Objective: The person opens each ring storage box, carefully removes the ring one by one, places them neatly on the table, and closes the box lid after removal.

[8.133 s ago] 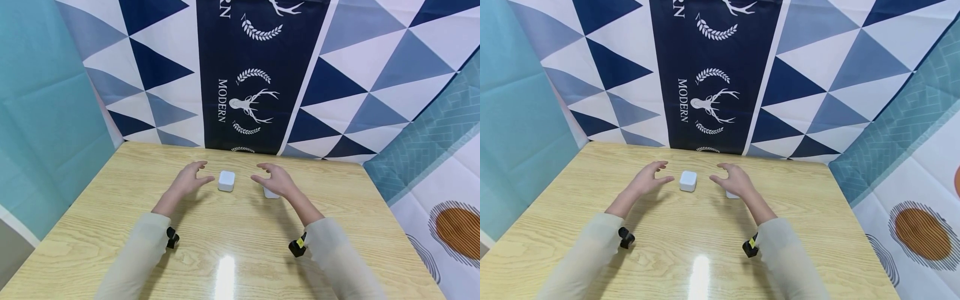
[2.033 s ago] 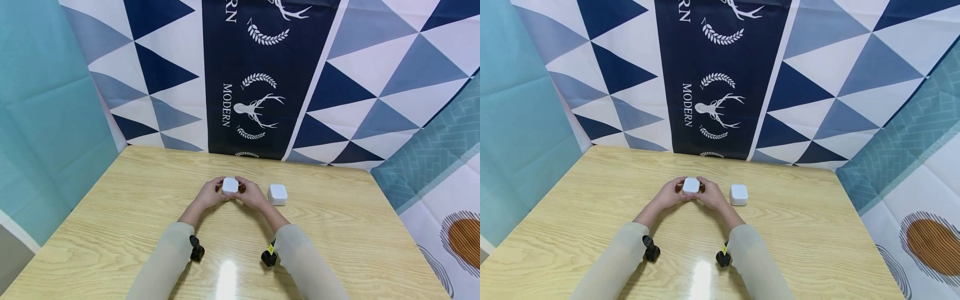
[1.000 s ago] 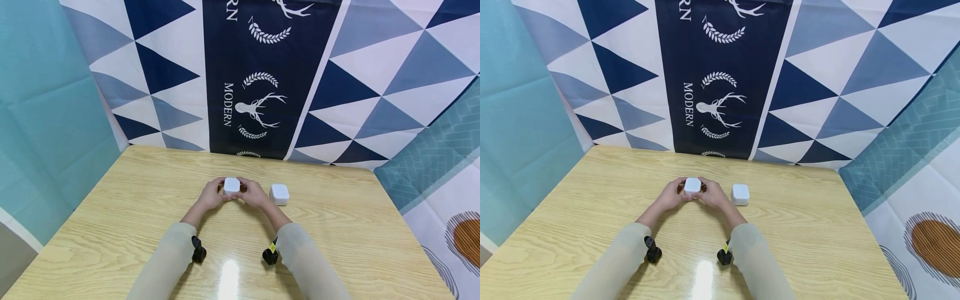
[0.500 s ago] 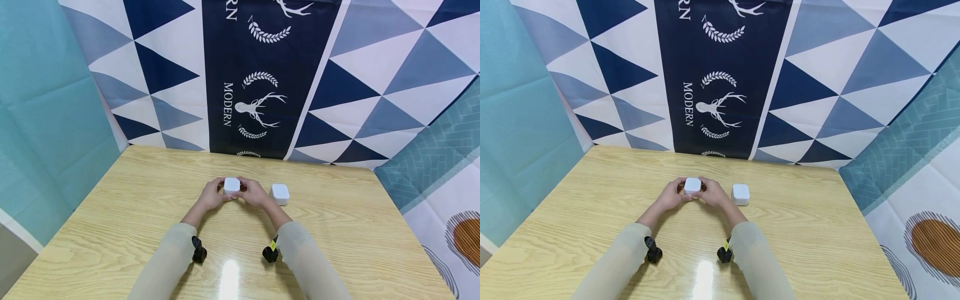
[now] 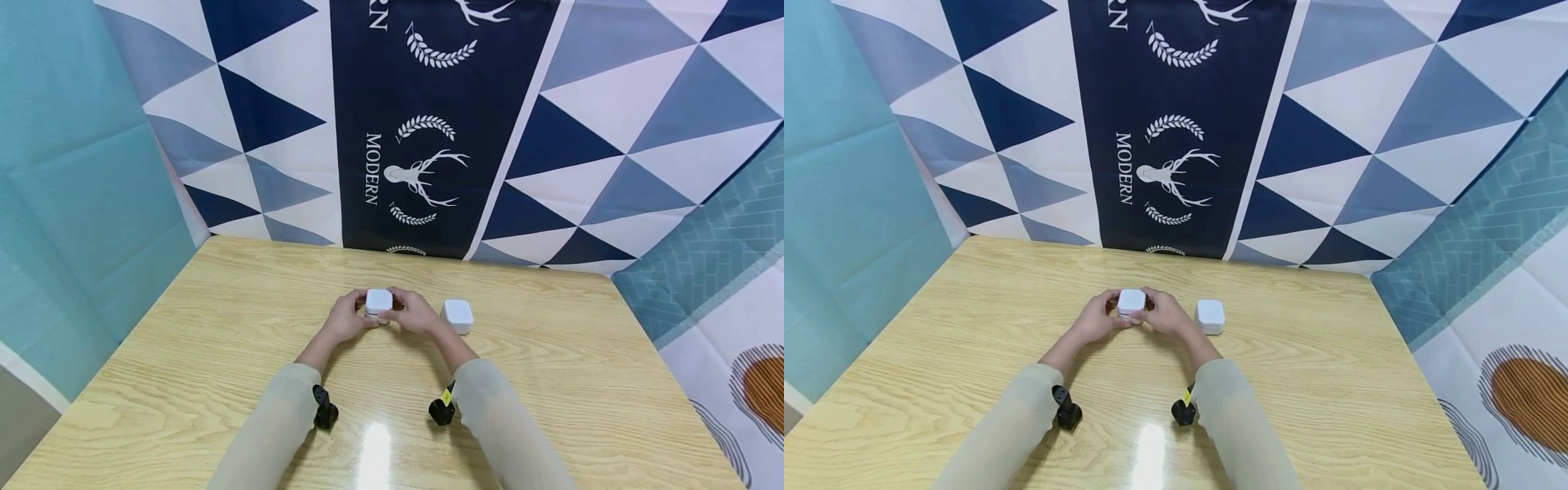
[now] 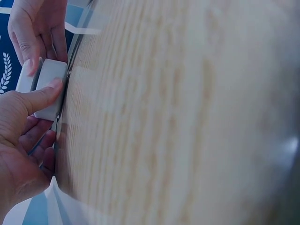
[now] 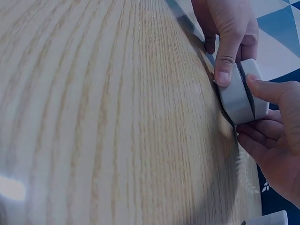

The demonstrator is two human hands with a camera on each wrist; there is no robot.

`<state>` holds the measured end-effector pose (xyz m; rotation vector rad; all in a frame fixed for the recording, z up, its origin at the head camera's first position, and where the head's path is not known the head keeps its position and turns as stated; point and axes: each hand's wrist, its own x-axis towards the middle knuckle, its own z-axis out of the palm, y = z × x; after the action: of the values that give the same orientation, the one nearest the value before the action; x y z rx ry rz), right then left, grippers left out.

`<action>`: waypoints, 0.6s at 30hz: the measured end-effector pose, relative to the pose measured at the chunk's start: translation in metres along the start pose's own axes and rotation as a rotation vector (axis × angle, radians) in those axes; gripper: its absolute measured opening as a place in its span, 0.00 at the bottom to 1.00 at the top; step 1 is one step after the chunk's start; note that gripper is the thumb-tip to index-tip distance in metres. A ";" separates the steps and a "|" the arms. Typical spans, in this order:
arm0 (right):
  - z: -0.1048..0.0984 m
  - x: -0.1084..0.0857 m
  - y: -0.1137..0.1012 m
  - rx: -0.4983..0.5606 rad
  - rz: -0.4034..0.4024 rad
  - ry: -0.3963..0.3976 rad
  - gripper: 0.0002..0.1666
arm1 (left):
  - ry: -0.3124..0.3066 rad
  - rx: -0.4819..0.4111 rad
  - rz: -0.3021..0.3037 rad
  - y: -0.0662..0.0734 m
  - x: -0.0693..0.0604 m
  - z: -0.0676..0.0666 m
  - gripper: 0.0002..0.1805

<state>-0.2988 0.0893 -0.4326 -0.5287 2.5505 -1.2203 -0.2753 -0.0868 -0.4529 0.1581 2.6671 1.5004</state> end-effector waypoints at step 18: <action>0.000 0.003 0.003 0.026 -0.021 0.002 0.31 | -0.004 -0.011 -0.030 -0.001 0.002 0.002 0.37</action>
<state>-0.3017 0.0899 -0.4352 -0.5510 2.5330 -1.2597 -0.2770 -0.0853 -0.4554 0.1204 2.6451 1.5043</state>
